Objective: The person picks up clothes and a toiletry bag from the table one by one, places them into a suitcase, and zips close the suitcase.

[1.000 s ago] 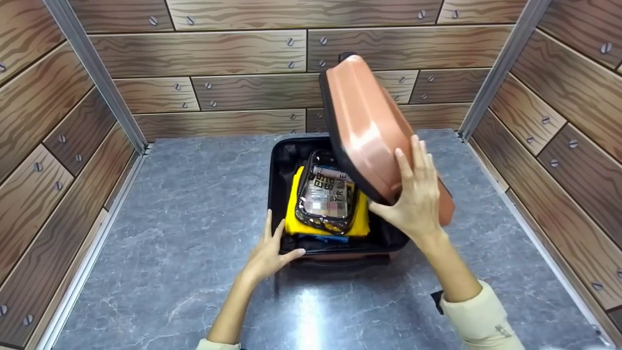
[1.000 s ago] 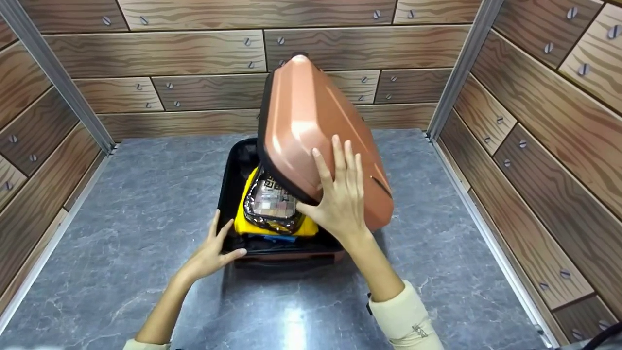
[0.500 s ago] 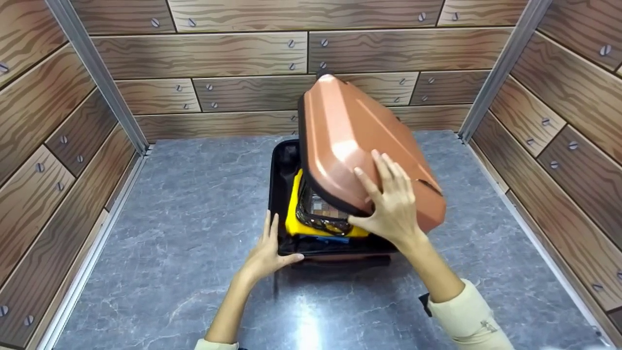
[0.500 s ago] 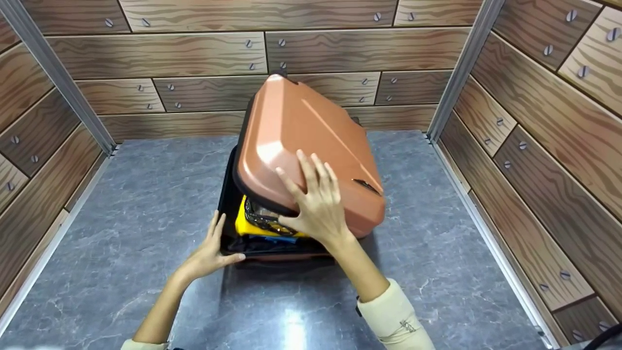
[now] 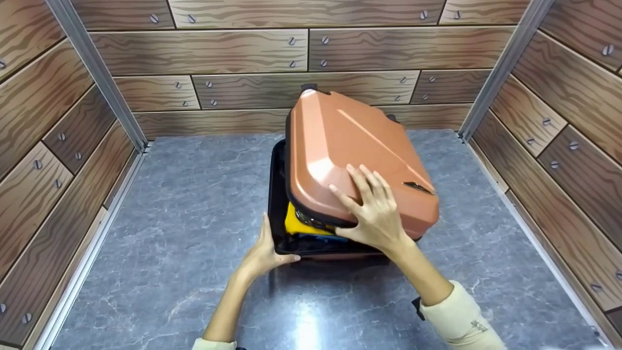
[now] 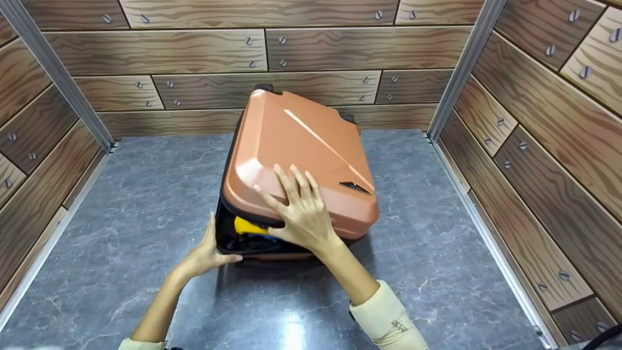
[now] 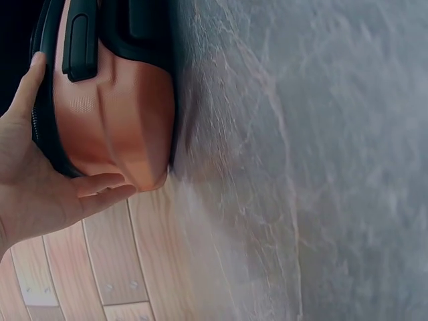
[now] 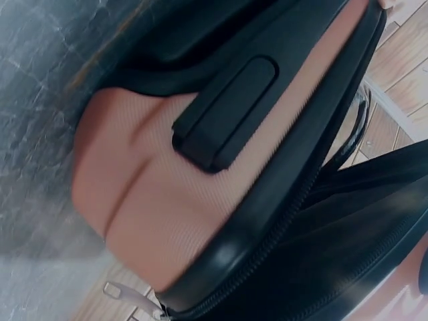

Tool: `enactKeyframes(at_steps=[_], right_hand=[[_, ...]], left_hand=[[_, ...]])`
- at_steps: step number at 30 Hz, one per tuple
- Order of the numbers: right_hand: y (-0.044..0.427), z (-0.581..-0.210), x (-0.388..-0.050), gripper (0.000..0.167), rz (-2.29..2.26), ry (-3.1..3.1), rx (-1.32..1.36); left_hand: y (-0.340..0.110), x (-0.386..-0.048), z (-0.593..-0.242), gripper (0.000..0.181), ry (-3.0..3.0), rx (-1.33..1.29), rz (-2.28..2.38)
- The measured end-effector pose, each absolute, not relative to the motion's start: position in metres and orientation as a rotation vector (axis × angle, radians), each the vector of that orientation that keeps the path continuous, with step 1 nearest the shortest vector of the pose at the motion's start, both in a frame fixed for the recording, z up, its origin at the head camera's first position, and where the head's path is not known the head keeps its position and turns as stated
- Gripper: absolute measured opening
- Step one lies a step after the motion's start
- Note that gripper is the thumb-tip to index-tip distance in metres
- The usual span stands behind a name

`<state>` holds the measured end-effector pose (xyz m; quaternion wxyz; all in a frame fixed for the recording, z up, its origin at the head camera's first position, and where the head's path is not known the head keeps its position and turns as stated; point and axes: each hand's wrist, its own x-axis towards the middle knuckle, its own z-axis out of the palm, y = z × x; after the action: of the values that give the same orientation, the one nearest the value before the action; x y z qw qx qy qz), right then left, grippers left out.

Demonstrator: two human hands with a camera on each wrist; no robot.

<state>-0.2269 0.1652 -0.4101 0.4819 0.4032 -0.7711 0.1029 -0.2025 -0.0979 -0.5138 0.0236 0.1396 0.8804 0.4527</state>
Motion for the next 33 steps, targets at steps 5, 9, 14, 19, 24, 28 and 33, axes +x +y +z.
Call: enactKeyframes(at_steps=[5,9,14,19,24,28,33], right_hand=[[0.16,-0.416,-0.226,0.095,0.198,-1.893,1.04],[0.155,-0.421,-0.224,0.092,0.156,-1.899,1.082],[0.15,-0.428,-0.223,0.095,0.103,-1.918,1.111],[0.146,-0.439,-0.22,0.105,0.023,-1.947,1.165],[0.141,-0.45,-0.216,0.104,-0.028,-1.947,1.207],[0.138,-0.457,-0.215,0.104,-0.035,-1.946,1.224],[0.134,-0.462,-0.214,0.106,-0.054,-1.959,1.242]], left_hand=[[-0.099,-0.204,-0.515,0.124,2.734,0.496,1.438],[-0.099,-0.207,-0.517,0.122,2.745,0.532,1.463],[-0.098,-0.211,-0.519,0.121,2.737,0.563,1.55],[-0.097,-0.21,-0.523,0.121,2.703,0.536,1.619],[-0.097,-0.21,-0.527,0.121,2.685,0.544,1.668],[-0.098,-0.21,-0.528,0.123,2.694,0.548,1.679],[-0.1,-0.209,-0.528,0.124,2.66,0.551,1.698]])
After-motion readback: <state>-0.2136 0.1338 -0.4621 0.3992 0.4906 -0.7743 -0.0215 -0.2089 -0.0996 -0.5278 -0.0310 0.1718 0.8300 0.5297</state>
